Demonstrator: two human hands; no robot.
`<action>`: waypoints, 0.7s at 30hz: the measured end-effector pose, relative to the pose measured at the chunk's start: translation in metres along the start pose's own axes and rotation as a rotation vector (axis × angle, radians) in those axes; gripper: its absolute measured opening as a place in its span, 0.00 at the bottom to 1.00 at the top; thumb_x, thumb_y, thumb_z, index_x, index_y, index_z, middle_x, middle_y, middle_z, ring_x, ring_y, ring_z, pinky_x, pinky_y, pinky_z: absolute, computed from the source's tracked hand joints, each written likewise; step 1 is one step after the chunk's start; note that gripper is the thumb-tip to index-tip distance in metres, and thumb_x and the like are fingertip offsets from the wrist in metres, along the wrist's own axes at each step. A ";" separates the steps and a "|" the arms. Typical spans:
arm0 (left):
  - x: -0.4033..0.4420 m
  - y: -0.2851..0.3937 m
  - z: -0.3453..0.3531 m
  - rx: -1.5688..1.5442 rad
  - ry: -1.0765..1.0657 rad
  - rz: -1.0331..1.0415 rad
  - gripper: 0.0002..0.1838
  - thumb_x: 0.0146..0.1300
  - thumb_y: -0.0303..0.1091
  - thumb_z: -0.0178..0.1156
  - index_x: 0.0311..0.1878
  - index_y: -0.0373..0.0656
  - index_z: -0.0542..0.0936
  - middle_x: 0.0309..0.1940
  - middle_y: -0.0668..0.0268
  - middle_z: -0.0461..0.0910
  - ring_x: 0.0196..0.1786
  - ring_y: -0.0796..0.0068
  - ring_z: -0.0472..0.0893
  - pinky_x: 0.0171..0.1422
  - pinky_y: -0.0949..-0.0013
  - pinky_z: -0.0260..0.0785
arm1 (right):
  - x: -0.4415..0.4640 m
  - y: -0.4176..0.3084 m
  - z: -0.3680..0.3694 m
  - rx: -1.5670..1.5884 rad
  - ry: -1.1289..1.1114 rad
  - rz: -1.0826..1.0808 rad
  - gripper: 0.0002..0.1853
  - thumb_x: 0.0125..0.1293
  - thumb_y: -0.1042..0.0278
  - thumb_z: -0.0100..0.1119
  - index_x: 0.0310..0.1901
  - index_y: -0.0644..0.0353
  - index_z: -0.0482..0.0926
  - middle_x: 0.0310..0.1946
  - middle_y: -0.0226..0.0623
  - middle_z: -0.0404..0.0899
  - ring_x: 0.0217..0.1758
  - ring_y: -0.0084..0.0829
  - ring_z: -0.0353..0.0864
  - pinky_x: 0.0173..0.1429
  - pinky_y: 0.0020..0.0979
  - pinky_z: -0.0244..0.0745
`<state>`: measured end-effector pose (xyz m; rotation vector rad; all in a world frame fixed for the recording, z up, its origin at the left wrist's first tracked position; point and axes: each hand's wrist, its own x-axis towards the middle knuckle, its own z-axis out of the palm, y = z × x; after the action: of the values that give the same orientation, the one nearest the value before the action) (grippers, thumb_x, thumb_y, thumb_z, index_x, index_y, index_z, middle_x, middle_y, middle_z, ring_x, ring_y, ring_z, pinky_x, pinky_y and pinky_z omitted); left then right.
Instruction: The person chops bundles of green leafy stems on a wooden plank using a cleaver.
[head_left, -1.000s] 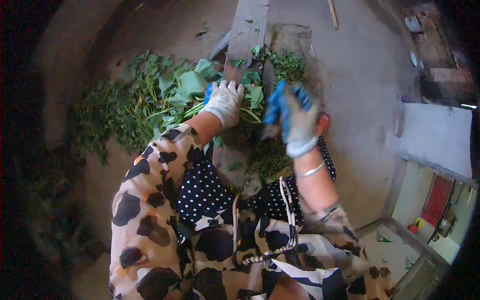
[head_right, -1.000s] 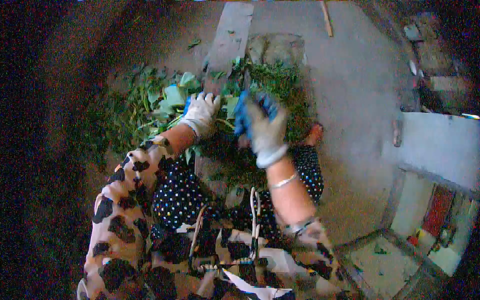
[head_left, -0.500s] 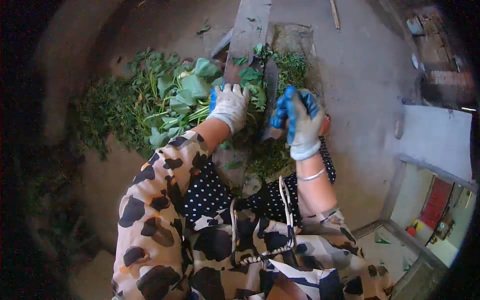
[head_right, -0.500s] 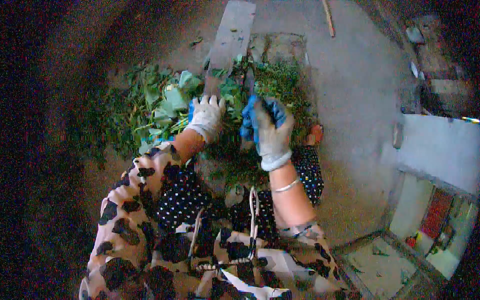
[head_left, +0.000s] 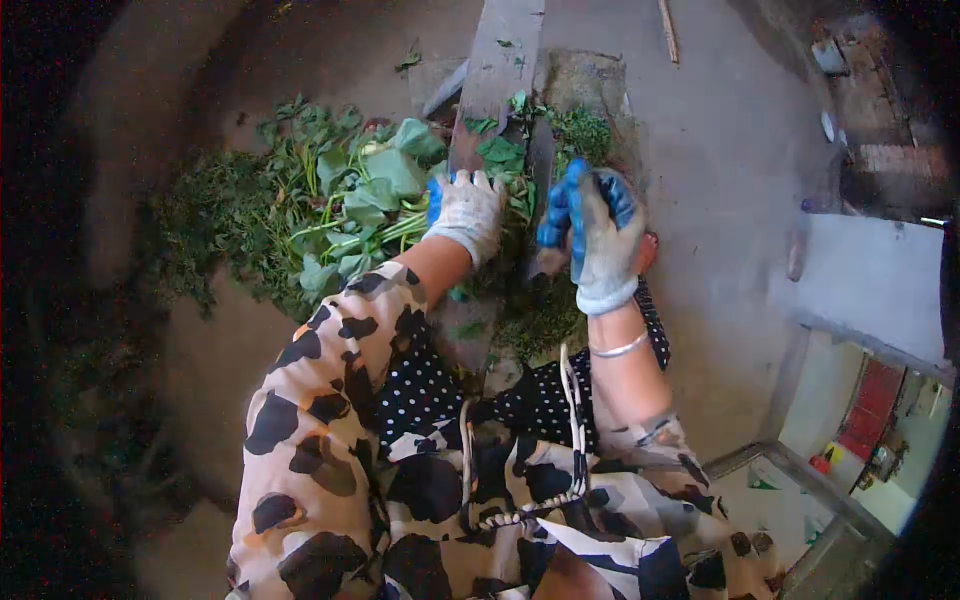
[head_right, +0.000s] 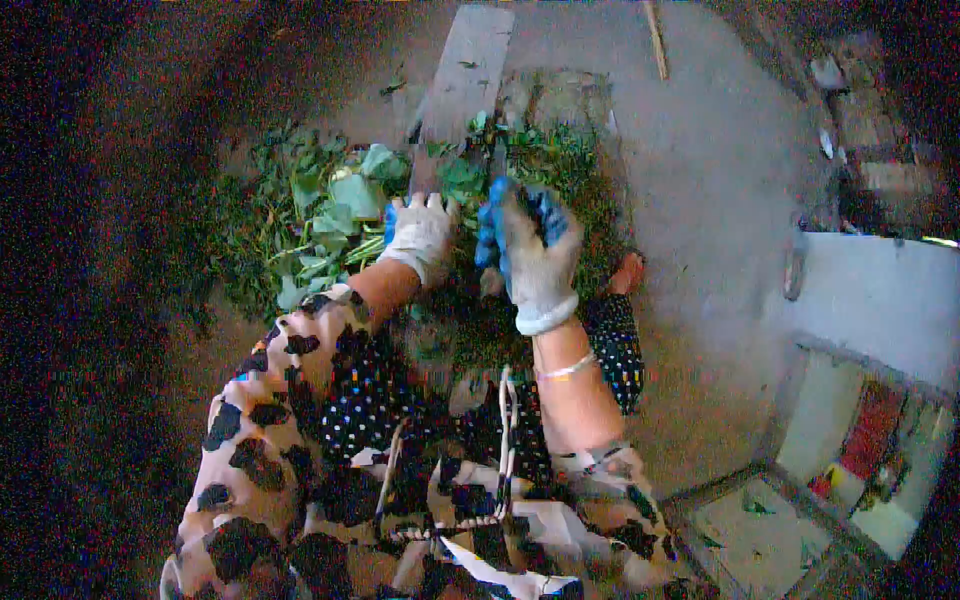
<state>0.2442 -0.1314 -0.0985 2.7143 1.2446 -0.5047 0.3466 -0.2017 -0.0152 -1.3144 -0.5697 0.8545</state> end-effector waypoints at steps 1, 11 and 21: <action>-0.003 -0.003 -0.004 -0.002 0.002 -0.002 0.34 0.44 0.42 0.64 0.58 0.47 0.68 0.48 0.59 0.72 0.55 0.60 0.71 0.57 0.50 0.60 | 0.011 -0.010 0.004 -0.002 -0.002 -0.002 0.16 0.62 0.54 0.56 0.25 0.58 0.75 0.14 0.34 0.73 0.11 0.26 0.70 0.16 0.26 0.67; 0.002 -0.002 -0.006 -0.132 -0.040 0.007 0.28 0.47 0.37 0.62 0.54 0.46 0.70 0.50 0.58 0.73 0.56 0.59 0.71 0.59 0.46 0.57 | 0.174 0.006 -0.047 -0.460 -0.428 -0.232 0.14 0.63 0.55 0.51 0.32 0.58 0.78 0.19 0.27 0.69 0.19 0.21 0.67 0.20 0.24 0.61; -0.002 0.004 0.002 -0.051 0.048 0.019 0.33 0.43 0.40 0.65 0.56 0.46 0.68 0.50 0.59 0.71 0.55 0.57 0.70 0.57 0.47 0.58 | 0.132 -0.052 0.011 -0.005 -0.335 0.038 0.14 0.59 0.54 0.58 0.26 0.56 0.77 0.18 0.29 0.74 0.17 0.27 0.72 0.22 0.32 0.70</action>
<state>0.2457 -0.1358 -0.0995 2.7081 1.2238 -0.4027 0.4265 -0.0905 0.0241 -1.1969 -0.8103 1.1154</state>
